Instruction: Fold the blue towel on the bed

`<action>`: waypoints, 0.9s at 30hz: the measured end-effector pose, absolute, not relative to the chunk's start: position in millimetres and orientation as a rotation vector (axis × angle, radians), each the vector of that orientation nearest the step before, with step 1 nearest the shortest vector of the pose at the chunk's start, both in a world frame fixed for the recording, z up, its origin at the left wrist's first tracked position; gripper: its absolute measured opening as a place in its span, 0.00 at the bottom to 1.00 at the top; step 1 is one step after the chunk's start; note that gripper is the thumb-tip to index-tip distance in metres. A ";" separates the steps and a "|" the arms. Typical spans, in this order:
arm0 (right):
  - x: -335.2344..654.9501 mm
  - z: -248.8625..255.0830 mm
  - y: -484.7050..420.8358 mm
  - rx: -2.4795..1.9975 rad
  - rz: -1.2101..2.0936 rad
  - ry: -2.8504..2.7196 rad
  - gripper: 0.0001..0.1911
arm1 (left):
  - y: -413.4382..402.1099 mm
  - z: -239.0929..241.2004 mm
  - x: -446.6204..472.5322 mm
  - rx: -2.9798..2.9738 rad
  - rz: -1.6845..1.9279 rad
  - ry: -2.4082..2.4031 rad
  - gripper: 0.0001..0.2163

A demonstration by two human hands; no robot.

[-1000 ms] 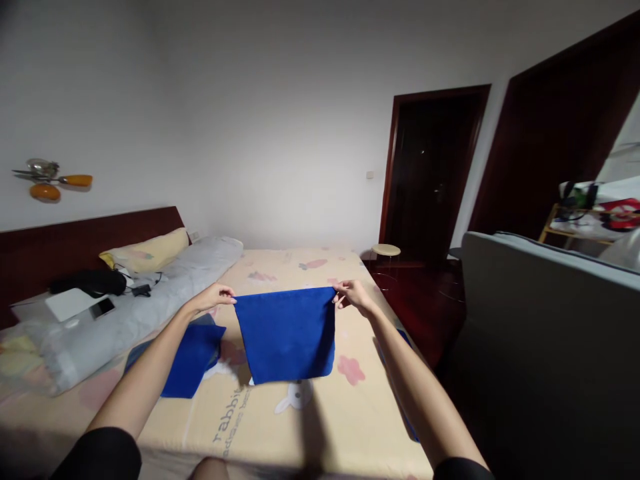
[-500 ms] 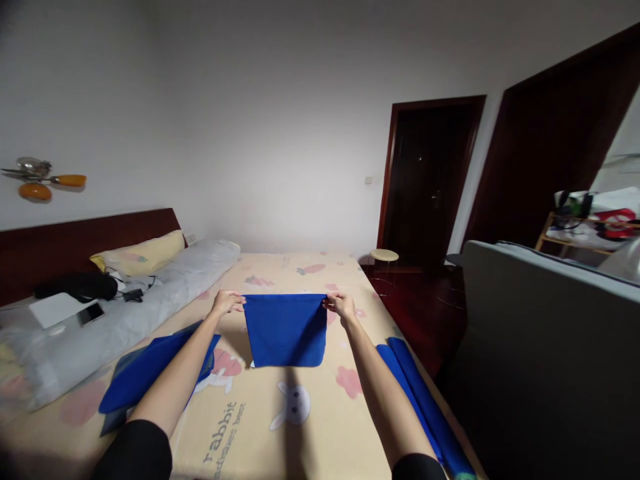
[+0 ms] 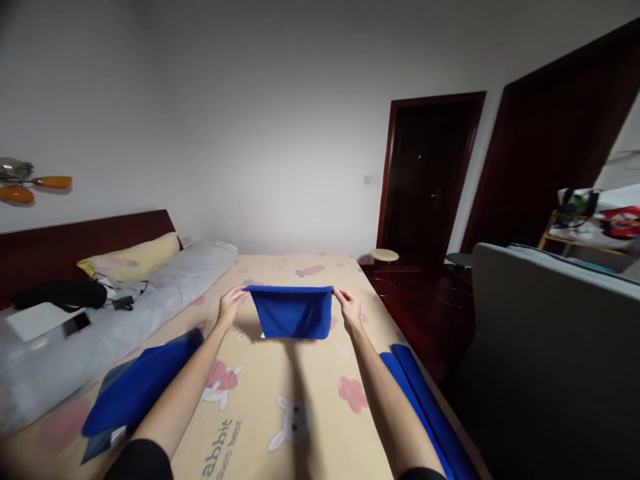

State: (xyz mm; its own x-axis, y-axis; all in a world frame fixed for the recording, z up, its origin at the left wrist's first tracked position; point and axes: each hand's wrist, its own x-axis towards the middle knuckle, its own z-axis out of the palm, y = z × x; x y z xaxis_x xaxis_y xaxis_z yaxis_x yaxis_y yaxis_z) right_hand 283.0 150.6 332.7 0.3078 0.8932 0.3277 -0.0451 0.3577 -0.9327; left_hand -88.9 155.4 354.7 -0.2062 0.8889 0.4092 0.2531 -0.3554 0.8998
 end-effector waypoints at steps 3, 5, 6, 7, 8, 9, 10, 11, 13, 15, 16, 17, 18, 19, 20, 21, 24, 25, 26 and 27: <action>293.7 293.7 110.7 -1.086 0.797 -1.135 0.26 | 124.5 310.5 -94.0 1.615 1.532 1.424 0.22; 299.5 256.6 71.1 -1.158 0.830 -1.182 0.24 | 91.9 268.1 -97.7 1.671 1.429 1.493 0.19; 301.5 236.3 49.4 -1.196 0.852 -1.202 0.24 | 72.9 245.2 -99.1 1.700 1.365 1.523 0.18; 302.7 215.8 27.4 -1.232 0.880 -1.221 0.24 | 52.7 222.4 -100.1 1.730 1.295 1.551 0.17; 303.1 195.6 6.1 -1.266 0.907 -1.236 0.25 | 31.9 200.5 -100.6 1.758 1.225 1.577 0.16; 302.8 176.3 -13.8 -1.298 0.935 -1.249 0.25 | 11.2 180.1 -100.9 1.786 1.158 1.600 0.15; 302.0 158.3 -31.9 -1.327 0.962 -1.258 0.27 | -8.9 161.6 -101.0 1.816 1.095 1.621 0.13; 300.8 141.8 -47.8 -1.354 0.986 -1.264 0.28 | -27.9 145.3 -101.0 1.842 1.041 1.643 0.12; 298.5 114.3 -72.7 -1.402 1.026 -1.272 0.30 | -60.2 119.2 -101.5 1.886 0.953 1.678 0.10; 297.6 94.8 -89.5 -1.441 1.051 -1.278 0.31 | -83.6 100.6 -102.9 1.980 0.862 1.717 0.08; 298.1 88.0 -95.4 -1.456 1.060 -1.282 0.30 | -92.0 93.8 -103.8 2.048 0.813 1.734 0.09; 299.0 82.9 -100.0 -1.470 1.068 -1.288 0.30 | -98.4 88.4 -104.6 2.122 0.761 1.746 0.09; 300.2 79.5 -103.6 -1.480 1.075 -1.295 0.29 | -103.3 84.5 -105.4 2.195 0.710 1.752 0.10; 301.6 77.4 -106.3 -1.488 1.082 -1.303 0.28 | -106.9 81.9 -105.8 2.257 0.667 1.751 0.11; 303.0 76.3 -108.4 -1.492 1.091 -1.315 0.27 | -109.7 80.4 -106.0 2.300 0.638 1.746 0.11; 304.4 75.7 -110.1 -1.491 1.099 -1.328 0.26 | -112.0 79.9 -105.9 2.336 0.617 1.742 0.11; 308.5 73.6 -114.7 -1.476 1.121 -1.380 0.22 | -118.4 82.6 -104.6 2.406 0.585 1.748 0.12; 310.2 71.9 -116.4 -1.468 1.121 -1.415 0.22 | -120.8 84.5 -104.1 2.411 0.576 1.750 0.12; 312.1 69.5 -118.3 -1.459 1.123 -1.451 0.21 | -123.4 86.7 -103.6 2.408 0.563 1.750 0.12; 314.2 66.6 -120.2 -1.456 1.117 -1.490 0.21 | -125.9 89.4 -103.1 2.401 0.545 1.743 0.12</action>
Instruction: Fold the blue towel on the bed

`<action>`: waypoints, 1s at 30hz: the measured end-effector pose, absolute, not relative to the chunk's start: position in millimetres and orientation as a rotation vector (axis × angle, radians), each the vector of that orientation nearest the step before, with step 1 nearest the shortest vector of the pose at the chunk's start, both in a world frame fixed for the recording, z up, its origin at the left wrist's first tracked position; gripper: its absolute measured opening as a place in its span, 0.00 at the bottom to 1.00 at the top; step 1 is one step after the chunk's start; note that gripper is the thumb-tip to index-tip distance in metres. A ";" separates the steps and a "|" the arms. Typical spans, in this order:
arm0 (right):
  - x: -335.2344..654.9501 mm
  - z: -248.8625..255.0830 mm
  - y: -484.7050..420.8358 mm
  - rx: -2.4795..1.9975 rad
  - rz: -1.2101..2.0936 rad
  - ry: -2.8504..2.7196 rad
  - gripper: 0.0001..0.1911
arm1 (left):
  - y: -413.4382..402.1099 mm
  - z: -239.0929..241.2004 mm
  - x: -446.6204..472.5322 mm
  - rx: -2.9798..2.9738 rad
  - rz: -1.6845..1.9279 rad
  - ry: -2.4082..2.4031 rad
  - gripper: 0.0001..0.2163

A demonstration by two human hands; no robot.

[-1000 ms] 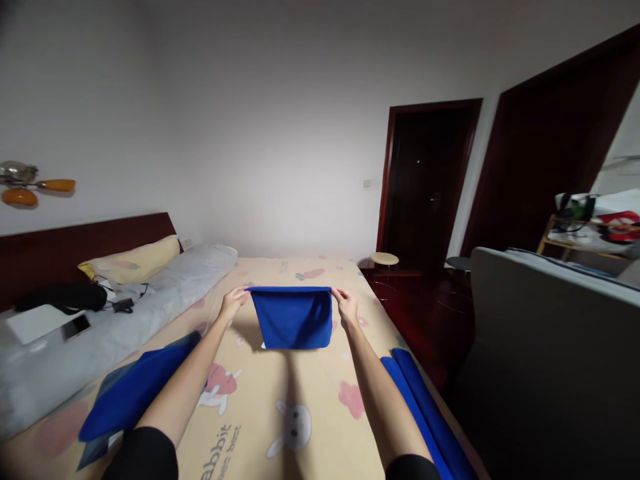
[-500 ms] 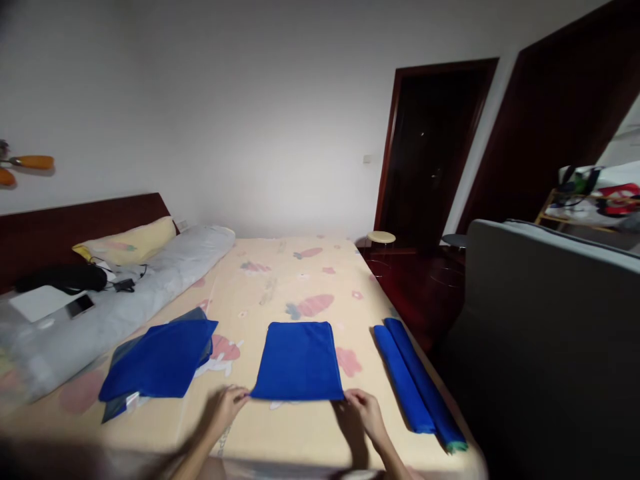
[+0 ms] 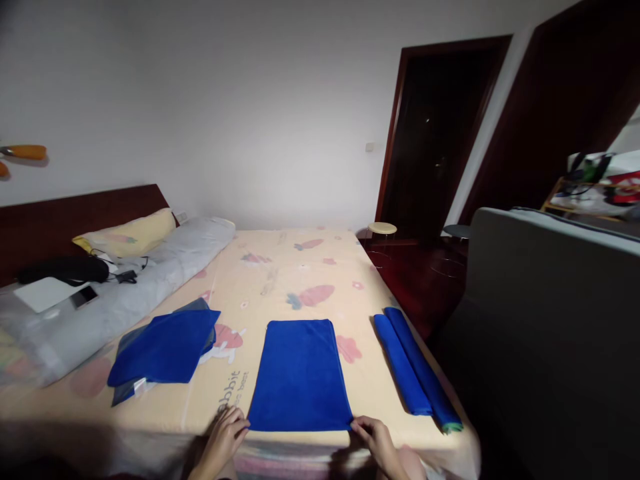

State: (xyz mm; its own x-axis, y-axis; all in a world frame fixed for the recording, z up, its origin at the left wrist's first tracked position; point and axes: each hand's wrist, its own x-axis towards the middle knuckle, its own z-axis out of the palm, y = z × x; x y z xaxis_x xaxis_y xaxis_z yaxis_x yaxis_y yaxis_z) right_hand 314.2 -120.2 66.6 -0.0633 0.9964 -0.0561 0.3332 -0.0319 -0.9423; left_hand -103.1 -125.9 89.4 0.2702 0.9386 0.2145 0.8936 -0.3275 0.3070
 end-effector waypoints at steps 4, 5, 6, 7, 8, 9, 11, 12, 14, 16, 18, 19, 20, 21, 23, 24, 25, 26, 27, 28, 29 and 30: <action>315.2 56.1 -122.4 -1.623 0.852 -1.670 0.24 | -130.0 101.1 -95.6 2.386 0.529 1.709 0.05; 310.4 55.0 -120.5 -1.686 0.682 -1.701 0.25 | -128.0 102.9 -90.5 2.388 0.553 1.697 0.06; 302.5 54.4 -117.6 -1.721 0.504 -1.725 0.26 | -124.4 103.4 -83.3 2.393 0.586 1.687 0.08; 291.0 54.2 -113.9 -1.722 0.357 -1.742 0.25 | -119.5 102.4 -73.8 2.396 0.623 1.686 0.11; 276.2 53.9 -109.6 -1.694 0.253 -1.760 0.24 | -113.6 99.5 -61.9 2.397 0.656 1.695 0.13; 258.6 53.1 -105.2 -1.649 0.202 -1.792 0.21 | -107.3 94.7 -48.0 2.396 0.679 1.717 0.16; 219.6 48.9 -97.8 -1.560 0.198 -1.883 0.19 | -96.3 80.0 -17.4 2.404 0.669 1.773 0.21; 201.1 45.2 -95.6 -1.533 0.202 -1.935 0.21 | -92.6 71.1 -2.9 2.416 0.636 1.790 0.23; 174.1 34.7 -95.0 -1.494 0.167 -2.055 0.25 | -90.3 52.7 18.4 2.456 0.556 1.808 0.26; 167.7 21.8 -99.1 -1.462 0.083 -2.142 0.25 | -94.0 37.5 23.7 2.511 0.496 1.825 0.26; 183.2 9.0 -106.6 -1.448 -0.039 -2.127 0.27 | -100.8 27.8 12.8 2.562 0.473 1.867 0.26; 196.7 3.2 -111.0 -1.449 -0.103 -2.093 0.30 | -104.4 25.1 3.2 2.584 0.469 1.892 0.27; 212.0 -2.0 -115.4 -1.456 -0.163 -2.054 0.32 | -107.6 23.4 -7.6 2.601 0.470 1.918 0.28; 227.2 -6.5 -119.8 -1.465 -0.214 -2.024 0.34 | -110.3 22.6 -18.2 2.612 0.472 1.942 0.28; 251.7 -12.7 -127.2 -1.484 -0.284 -2.007 0.36 | -113.6 22.5 -35.1 2.636 0.468 1.958 0.29; 258.8 -14.2 -129.8 -1.495 -0.307 -2.009 0.36 | -114.4 22.9 -40.2 2.645 0.463 1.958 0.28; 262.0 -14.5 -131.4 -1.512 -0.327 -2.004 0.35 | -114.7 23.6 -42.8 2.649 0.458 1.961 0.28; 261.3 -13.5 -131.8 -1.534 -0.340 -1.991 0.35 | -114.7 24.6 -43.0 2.647 0.457 1.973 0.28; 257.1 -11.2 -131.1 -1.552 -0.345 -1.973 0.35 | -114.3 26.0 -41.2 2.644 0.460 1.984 0.28; 250.0 -7.9 -129.4 -1.562 -0.341 -1.958 0.34 | -113.7 27.9 -37.6 2.646 0.466 1.986 0.28; 240.7 -3.8 -126.9 -1.558 -0.326 -1.954 0.34 | -112.8 30.2 -32.6 2.654 0.476 1.978 0.28; 229.9 0.8 -123.9 -1.538 -0.300 -1.966 0.34 | -111.8 32.5 -26.6 2.669 0.485 1.955 0.28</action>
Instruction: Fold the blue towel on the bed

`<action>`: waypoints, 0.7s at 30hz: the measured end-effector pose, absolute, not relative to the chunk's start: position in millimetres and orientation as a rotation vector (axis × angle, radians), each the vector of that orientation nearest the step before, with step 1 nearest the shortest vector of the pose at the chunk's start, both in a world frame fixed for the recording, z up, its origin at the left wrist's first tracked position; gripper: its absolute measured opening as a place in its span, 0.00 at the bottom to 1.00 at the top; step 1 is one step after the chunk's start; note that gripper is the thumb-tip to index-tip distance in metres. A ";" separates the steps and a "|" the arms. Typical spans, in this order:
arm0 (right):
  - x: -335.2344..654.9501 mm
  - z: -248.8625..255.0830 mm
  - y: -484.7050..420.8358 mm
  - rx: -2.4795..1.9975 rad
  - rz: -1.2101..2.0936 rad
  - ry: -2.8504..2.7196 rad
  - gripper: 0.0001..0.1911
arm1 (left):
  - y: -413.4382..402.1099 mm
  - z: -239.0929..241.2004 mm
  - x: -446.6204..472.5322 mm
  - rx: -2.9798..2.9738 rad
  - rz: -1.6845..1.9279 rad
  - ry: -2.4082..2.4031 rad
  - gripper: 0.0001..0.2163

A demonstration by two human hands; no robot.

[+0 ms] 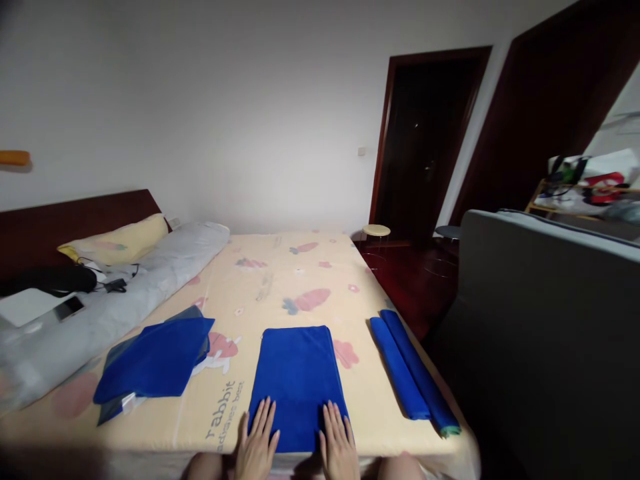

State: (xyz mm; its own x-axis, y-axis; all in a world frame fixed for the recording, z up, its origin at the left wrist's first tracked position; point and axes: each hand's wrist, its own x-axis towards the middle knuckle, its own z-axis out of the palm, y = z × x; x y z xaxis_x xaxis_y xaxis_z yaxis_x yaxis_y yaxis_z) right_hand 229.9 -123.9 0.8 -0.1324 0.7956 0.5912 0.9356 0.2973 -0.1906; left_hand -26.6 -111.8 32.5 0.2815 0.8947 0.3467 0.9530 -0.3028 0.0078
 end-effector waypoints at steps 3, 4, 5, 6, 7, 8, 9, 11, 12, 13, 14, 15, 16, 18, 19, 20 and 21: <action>196.1 12.2 -114.7 -1.403 -0.207 -2.046 0.33 | -108.0 35.4 -6.0 -2.417 -0.454 -1.629 0.28; 186.7 14.1 -112.4 -1.351 -0.191 -2.071 0.32 | -106.6 33.9 0.3 -2.425 -0.469 -1.611 0.28; 179.5 14.8 -110.8 -1.304 -0.187 -2.094 0.32 | -105.3 31.1 5.4 -2.425 -0.485 -1.594 0.28; 175.0 14.4 -109.9 -1.267 -0.191 -2.115 0.32 | -104.0 27.2 8.9 -2.423 -0.499 -1.572 0.29; 173.7 13.3 -109.6 -1.242 -0.202 -2.135 0.32 | -103.0 22.9 10.2 -2.421 -0.507 -1.548 0.29; 175.9 11.9 -110.0 -1.233 -0.218 -2.151 0.33 | -102.1 18.8 9.3 -2.420 -0.506 -1.525 0.29; 181.5 10.4 -110.9 -1.242 -0.242 -2.161 0.33 | -101.4 15.4 5.9 -2.425 -0.491 -1.499 0.30; 201.8 8.4 -114.4 -1.306 -0.307 -2.158 0.35 | -101.0 12.0 -7.2 -2.435 -0.435 -1.461 0.31; 215.1 8.1 -116.8 -1.343 -0.352 -2.150 0.36 | -101.3 12.1 -16.5 -2.435 -0.402 -1.447 0.31; 229.1 8.1 -119.5 -1.372 -0.398 -2.149 0.36 | -101.9 13.1 -26.9 -2.436 -0.368 -1.429 0.31; 242.9 8.3 -122.5 -1.389 -0.440 -2.156 0.37 | -102.8 15.0 -38.0 -2.435 -0.338 -1.408 0.31; 255.5 8.3 -125.5 -1.390 -0.479 -2.171 0.37 | -103.7 17.5 -49.3 -2.436 -0.313 -1.385 0.31; 266.1 8.1 -128.4 -1.383 -0.513 -2.187 0.37 | -104.7 20.4 -60.2 -2.435 -0.294 -1.362 0.31; 279.4 6.4 -132.9 -1.381 -0.567 -2.192 0.37 | -106.1 27.8 -78.4 -2.437 -0.275 -1.299 0.31; 281.7 5.3 -134.0 -1.392 -0.586 -2.181 0.37 | -106.4 32.2 -84.4 -2.435 -0.276 -1.271 0.30; 281.1 4.3 -134.0 -1.405 -0.598 -2.167 0.37 | -106.3 37.2 -87.5 -2.434 -0.284 -1.250 0.30; 277.9 3.8 -132.7 -1.413 -0.600 -2.158 0.37 | -105.7 42.4 -87.0 -2.441 -0.297 -1.229 0.30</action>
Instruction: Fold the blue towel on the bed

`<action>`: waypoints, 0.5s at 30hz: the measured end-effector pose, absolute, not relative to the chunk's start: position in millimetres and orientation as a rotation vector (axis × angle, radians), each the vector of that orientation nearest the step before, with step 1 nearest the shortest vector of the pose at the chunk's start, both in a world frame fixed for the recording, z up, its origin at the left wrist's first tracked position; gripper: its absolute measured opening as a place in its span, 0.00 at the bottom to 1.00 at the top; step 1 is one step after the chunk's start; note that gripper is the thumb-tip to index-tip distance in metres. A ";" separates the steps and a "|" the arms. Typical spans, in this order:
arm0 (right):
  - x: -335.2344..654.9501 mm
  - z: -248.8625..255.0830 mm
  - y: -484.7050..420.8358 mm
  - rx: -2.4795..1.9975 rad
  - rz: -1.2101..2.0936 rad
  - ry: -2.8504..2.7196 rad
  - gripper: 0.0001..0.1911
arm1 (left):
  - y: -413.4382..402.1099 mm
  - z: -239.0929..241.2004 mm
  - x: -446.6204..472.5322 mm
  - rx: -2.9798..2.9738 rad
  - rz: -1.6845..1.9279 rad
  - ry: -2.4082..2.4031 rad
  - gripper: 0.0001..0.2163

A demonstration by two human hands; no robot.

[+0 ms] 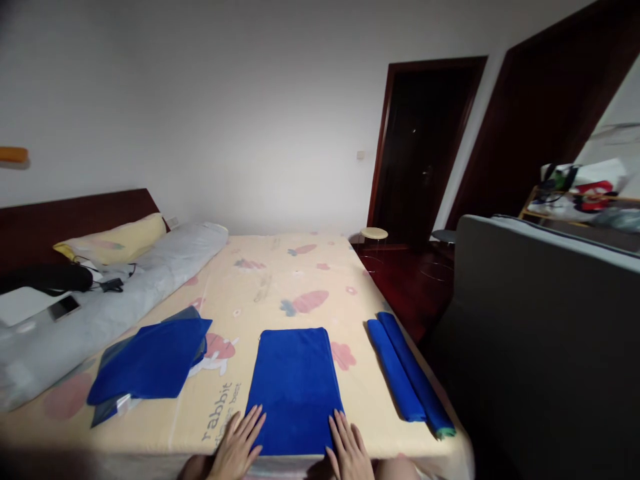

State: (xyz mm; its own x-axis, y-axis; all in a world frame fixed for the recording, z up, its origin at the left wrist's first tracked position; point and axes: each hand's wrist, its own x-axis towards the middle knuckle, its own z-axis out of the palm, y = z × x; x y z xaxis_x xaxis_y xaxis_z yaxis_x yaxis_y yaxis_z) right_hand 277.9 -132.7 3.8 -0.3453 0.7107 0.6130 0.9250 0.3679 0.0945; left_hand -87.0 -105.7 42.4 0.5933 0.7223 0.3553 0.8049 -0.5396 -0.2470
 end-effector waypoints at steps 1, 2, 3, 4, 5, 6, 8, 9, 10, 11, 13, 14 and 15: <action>272.1 4.1 -130.1 -1.416 -0.589 -2.158 0.37 | -104.6 47.6 -82.8 -2.457 -0.309 -1.216 0.30; 264.1 5.4 -126.0 -1.413 -0.567 -2.167 0.37 | -102.7 52.3 -74.5 -2.481 -0.319 -1.212 0.30; 254.2 7.7 -120.7 -1.407 -0.530 -2.183 0.36 | -100.2 55.9 -62.6 -2.505 -0.331 -1.225 0.30; 243.0 10.6 -114.5 -1.406 -0.478 -2.201 0.35 | -97.0 57.8 -47.8 -2.526 -0.346 -1.256 0.30; 231.3 13.9 -107.6 -1.411 -0.412 -2.217 0.34 | -93.4 57.9 -31.1 -2.537 -0.366 -1.308 0.29; 219.8 16.8 -100.4 -1.421 -0.337 -2.232 0.33 | -89.6 56.0 -14.1 -2.537 -0.390 -1.377 0.29; 201.8 20.1 -87.2 -1.439 -0.179 -2.263 0.30 | -82.2 47.6 14.5 -2.521 -0.428 -1.526 0.28; 197.1 19.7 -81.9 -1.445 -0.106 -2.278 0.29 | -79.1 42.4 23.4 -2.527 -0.430 -1.585 0.28; 196.1 17.9 -78.0 -1.452 -0.042 -2.289 0.28 | -76.5 37.5 27.4 -2.547 -0.421 -1.627 0.27; 199.1 14.8 -75.5 -1.470 0.011 -2.292 0.27 | -74.7 33.4 26.2 -2.574 -0.404 -1.659 0.27; 215.4 6.4 -74.5 -1.553 0.083 -2.257 0.26 | -73.3 29.1 10.4 -2.613 -0.361 -1.734 0.25; 227.0 1.9 -75.7 -1.614 0.107 -2.220 0.26 | -73.7 28.8 -2.2 -2.613 -0.342 -1.787 0.25; 239.2 -2.2 -77.5 -1.675 0.129 -2.180 0.27 | -74.8 29.7 -16.2 -2.604 -0.322 -1.846 0.24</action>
